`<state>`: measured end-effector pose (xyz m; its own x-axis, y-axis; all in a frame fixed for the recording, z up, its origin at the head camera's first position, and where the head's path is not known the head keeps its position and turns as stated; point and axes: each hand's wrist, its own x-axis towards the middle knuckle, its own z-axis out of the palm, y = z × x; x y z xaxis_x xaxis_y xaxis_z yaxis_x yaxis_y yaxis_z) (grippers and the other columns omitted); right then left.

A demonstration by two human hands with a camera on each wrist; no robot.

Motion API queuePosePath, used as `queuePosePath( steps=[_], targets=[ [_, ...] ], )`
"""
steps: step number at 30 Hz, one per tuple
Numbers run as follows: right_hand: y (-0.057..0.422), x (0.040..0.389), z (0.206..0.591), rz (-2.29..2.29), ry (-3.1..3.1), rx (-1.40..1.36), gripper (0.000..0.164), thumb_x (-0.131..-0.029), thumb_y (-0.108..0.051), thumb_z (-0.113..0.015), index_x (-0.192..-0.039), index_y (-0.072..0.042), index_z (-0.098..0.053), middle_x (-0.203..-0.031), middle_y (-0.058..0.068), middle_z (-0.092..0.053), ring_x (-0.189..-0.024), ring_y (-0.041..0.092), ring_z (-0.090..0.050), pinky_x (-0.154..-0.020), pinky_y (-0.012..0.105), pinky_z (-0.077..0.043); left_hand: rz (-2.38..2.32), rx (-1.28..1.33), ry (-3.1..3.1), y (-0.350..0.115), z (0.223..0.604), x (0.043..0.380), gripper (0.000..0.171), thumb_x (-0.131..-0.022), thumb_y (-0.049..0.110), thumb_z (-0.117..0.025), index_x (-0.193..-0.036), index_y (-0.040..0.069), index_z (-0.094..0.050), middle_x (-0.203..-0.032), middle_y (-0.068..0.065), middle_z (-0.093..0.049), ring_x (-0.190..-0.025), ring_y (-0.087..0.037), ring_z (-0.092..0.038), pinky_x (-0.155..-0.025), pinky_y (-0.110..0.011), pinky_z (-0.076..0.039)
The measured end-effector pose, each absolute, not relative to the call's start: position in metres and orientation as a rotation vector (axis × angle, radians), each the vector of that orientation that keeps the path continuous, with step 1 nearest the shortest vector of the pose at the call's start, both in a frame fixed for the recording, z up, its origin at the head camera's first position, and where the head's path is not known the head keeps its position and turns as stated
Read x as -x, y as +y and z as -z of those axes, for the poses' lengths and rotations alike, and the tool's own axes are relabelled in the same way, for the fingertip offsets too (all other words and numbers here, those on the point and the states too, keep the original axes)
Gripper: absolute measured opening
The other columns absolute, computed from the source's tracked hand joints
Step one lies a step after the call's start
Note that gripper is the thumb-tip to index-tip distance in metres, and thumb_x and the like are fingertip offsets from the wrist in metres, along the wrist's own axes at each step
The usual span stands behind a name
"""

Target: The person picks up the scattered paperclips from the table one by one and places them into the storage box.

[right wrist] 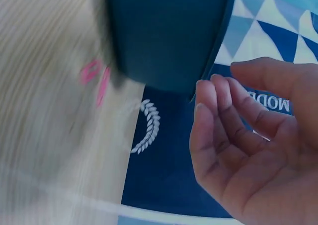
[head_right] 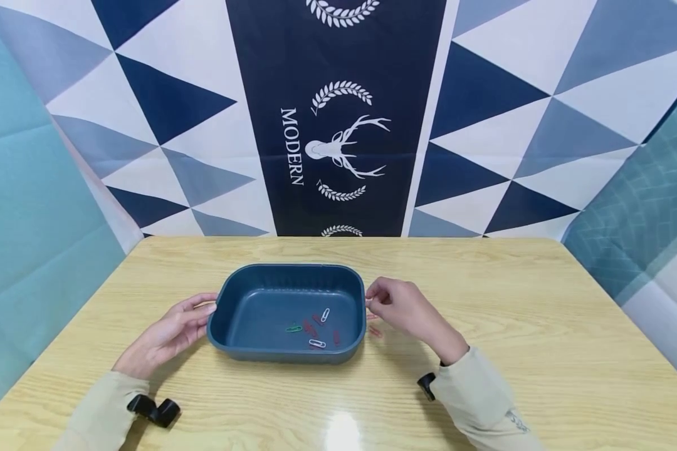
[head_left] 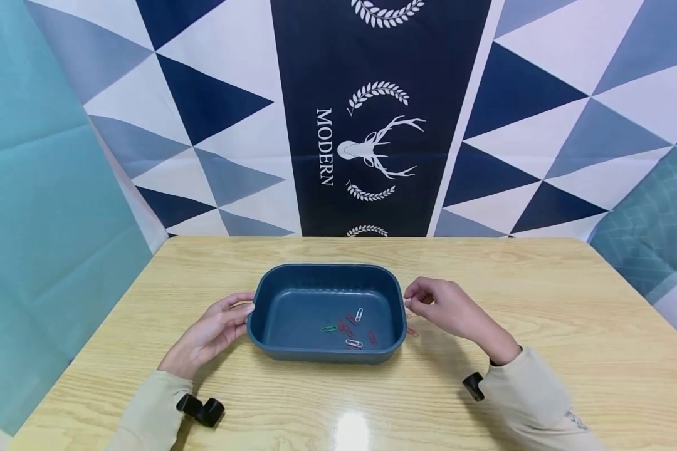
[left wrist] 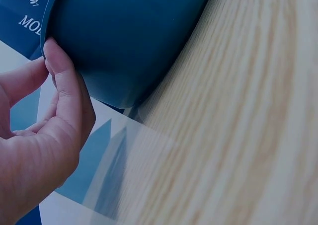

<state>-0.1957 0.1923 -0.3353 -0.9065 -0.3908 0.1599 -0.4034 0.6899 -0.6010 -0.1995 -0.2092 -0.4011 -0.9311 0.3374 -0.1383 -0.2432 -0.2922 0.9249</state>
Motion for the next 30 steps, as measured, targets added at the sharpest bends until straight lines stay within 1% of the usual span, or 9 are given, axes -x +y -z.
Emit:
queuePosePath(
  steps=[5,9,13,20,25,30],
  targets=[
    [0.203,0.2,0.342,-0.937,-2.948,-0.663,0.001,-0.088,-0.004,-0.064,-0.088,-0.003,-0.064,-0.076,-0.002,-0.061,-0.07,0.013,-0.056,-0.062,0.03,-0.047,-2.278,-0.117,1.577,-0.209,0.402,0.199,0.021,-0.1,-0.001,-0.047,-0.121,-0.002,-0.045,-0.096,-0.005,-0.064,-0.082,-0.011,-0.061,-0.077,-0.025,-0.053],
    [0.208,0.204,0.351,-0.918,-3.011,-0.68,0.004,-0.086,-0.004,-0.066,-0.086,-0.003,-0.063,-0.075,-0.001,-0.061,-0.07,0.013,-0.055,-0.061,0.03,-0.046,-2.277,-0.12,1.576,-0.208,0.402,0.199,0.021,-0.1,-0.001,-0.047,-0.121,-0.002,-0.045,-0.097,-0.005,-0.064,-0.083,-0.011,-0.061,-0.077,-0.025,-0.053],
    [0.209,0.207,0.358,-0.914,-3.068,-0.643,0.005,-0.086,-0.006,-0.067,-0.084,-0.004,-0.063,-0.074,-0.001,-0.06,-0.067,0.013,-0.051,-0.058,0.029,-0.043,-2.278,-0.122,1.587,-0.208,0.401,0.2,0.02,-0.1,-0.001,-0.047,-0.12,-0.001,-0.046,-0.096,-0.005,-0.064,-0.082,-0.011,-0.061,-0.077,-0.024,-0.053],
    [0.206,0.209,0.368,-0.87,-3.127,-0.641,0.008,-0.083,-0.005,-0.072,-0.08,-0.005,-0.064,-0.073,-0.003,-0.059,-0.067,0.012,-0.05,-0.06,0.028,-0.044,-2.267,-0.119,1.598,-0.209,0.4,0.2,0.02,-0.1,-0.001,-0.047,-0.12,-0.001,-0.045,-0.096,-0.004,-0.064,-0.083,-0.01,-0.061,-0.077,-0.024,-0.052],
    [0.202,0.208,0.371,-0.83,-3.118,-0.759,0.016,-0.08,-0.005,-0.076,-0.081,-0.004,-0.06,-0.072,-0.003,-0.055,-0.067,0.012,-0.048,-0.062,0.028,-0.043,-2.264,-0.123,1.592,-0.208,0.399,0.201,0.022,-0.1,0.0,-0.047,-0.122,-0.002,-0.043,-0.097,-0.005,-0.064,-0.084,-0.011,-0.061,-0.078,-0.024,-0.052],
    [0.199,0.207,0.373,-0.746,-3.046,-0.898,0.017,-0.08,0.003,-0.072,-0.075,-0.007,-0.059,-0.07,-0.005,-0.053,-0.064,0.009,-0.046,-0.06,0.025,-0.042,-2.281,-0.126,1.538,-0.209,0.399,0.2,0.02,-0.101,-0.002,-0.044,-0.121,-0.001,-0.044,-0.099,-0.006,-0.063,-0.085,-0.012,-0.062,-0.079,-0.025,-0.053]
  ],
)
